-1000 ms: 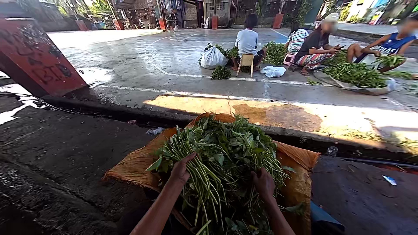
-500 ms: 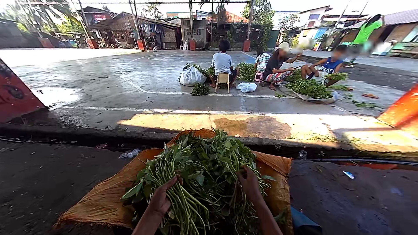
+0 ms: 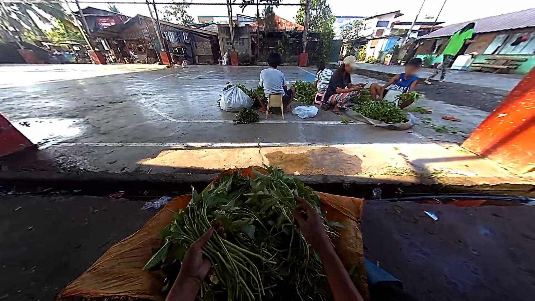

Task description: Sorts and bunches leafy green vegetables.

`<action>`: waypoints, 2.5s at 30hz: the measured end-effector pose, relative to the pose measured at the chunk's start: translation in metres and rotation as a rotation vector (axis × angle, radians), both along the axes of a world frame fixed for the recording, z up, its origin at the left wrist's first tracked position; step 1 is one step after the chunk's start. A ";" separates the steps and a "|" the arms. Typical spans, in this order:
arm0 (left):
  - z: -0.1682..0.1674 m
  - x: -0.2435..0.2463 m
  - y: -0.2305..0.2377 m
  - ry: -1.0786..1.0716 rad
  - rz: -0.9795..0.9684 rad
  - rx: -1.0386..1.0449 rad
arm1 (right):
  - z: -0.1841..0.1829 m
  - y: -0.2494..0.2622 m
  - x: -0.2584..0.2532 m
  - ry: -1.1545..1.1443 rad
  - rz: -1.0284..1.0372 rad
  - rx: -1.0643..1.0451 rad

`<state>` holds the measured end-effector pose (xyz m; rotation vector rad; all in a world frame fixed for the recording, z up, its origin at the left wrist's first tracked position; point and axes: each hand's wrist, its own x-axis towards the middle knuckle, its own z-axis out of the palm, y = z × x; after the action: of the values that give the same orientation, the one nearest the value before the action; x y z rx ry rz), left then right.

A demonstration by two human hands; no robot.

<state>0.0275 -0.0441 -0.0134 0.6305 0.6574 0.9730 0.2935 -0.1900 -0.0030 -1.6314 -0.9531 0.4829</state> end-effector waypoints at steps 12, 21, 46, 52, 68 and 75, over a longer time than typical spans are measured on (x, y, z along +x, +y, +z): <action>0.004 0.008 -0.008 0.081 -0.034 -0.049 | -0.057 0.002 -0.060 -0.052 0.011 0.300; 0.001 0.016 -0.016 0.127 -0.110 -0.026 | -0.091 0.006 -0.100 -0.463 -0.041 0.305; -0.004 0.023 -0.034 0.370 -0.235 0.196 | -0.020 0.056 -0.143 0.549 -0.094 0.239; -0.007 0.026 -0.034 0.407 -0.227 0.197 | -0.026 0.053 -0.141 0.511 -0.093 0.248; 0.015 0.004 -0.009 0.393 0.003 0.146 | -0.091 -0.053 -0.102 -0.503 0.503 -0.968; 0.015 0.008 -0.014 0.288 -0.102 0.071 | -0.045 0.003 -0.100 -0.170 0.584 -0.050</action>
<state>0.0359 -0.0583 0.0012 0.8693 0.8389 0.8204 0.1939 -0.1871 -0.0476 -1.4386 -1.5674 0.7719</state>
